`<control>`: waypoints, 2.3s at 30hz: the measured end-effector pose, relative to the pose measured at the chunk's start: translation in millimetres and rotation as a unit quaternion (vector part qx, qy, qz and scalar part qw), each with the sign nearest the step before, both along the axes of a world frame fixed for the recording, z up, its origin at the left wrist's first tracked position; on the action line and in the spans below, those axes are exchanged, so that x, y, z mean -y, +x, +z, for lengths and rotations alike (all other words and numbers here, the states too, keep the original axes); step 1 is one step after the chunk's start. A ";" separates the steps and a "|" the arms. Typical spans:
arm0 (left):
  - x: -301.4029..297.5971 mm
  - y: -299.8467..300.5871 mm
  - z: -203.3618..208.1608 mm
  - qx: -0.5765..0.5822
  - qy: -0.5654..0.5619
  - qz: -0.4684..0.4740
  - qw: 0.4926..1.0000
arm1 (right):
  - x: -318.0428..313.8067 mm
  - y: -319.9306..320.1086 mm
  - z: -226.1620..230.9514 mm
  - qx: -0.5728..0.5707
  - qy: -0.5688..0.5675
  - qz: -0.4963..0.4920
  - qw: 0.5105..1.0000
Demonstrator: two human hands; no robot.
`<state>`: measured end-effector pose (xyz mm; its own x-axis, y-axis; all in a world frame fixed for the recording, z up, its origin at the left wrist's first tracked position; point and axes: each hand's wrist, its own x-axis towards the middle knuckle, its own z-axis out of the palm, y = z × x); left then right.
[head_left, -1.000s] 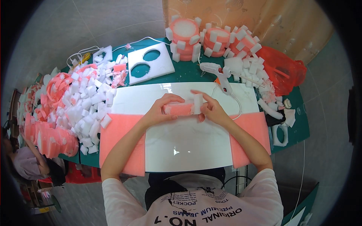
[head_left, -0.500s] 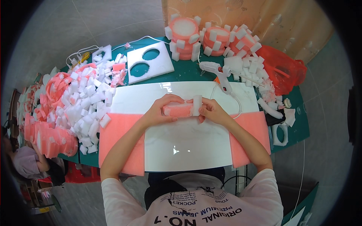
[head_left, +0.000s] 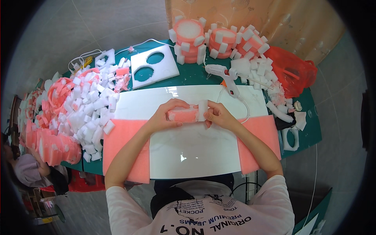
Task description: Using a hot glue gun to assemble small pink and white foam pieces into cylindrical structures.
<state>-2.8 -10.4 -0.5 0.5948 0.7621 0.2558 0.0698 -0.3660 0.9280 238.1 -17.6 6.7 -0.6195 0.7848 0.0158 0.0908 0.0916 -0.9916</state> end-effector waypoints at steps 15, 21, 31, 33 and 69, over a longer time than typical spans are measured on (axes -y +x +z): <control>1.8 2.1 3.4 -0.020 0.003 0.008 1.000 | -4.8 1.4 -7.0 -0.064 -0.084 0.052 0.993; 1.6 1.0 1.7 -0.017 0.006 0.010 1.000 | -4.4 0.6 -10.1 -0.043 -0.072 0.033 0.996; 1.8 0.4 1.2 -0.014 0.020 0.004 1.000 | -3.9 2.5 -5.1 0.004 -0.039 0.026 0.999; 1.0 1.7 2.0 -0.010 0.024 0.001 1.000 | -4.7 4.1 -11.5 -0.001 -0.041 0.019 0.999; 1.5 2.2 1.3 -0.018 0.034 0.011 0.999 | -3.0 -0.3 -10.5 -0.064 -0.076 0.046 0.994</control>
<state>-0.6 -12.0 0.8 0.5874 0.7572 0.2856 0.1121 -0.4257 0.8979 237.9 -14.6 -3.8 -0.6896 0.7240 -0.0147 -0.0398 -0.0582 -0.9975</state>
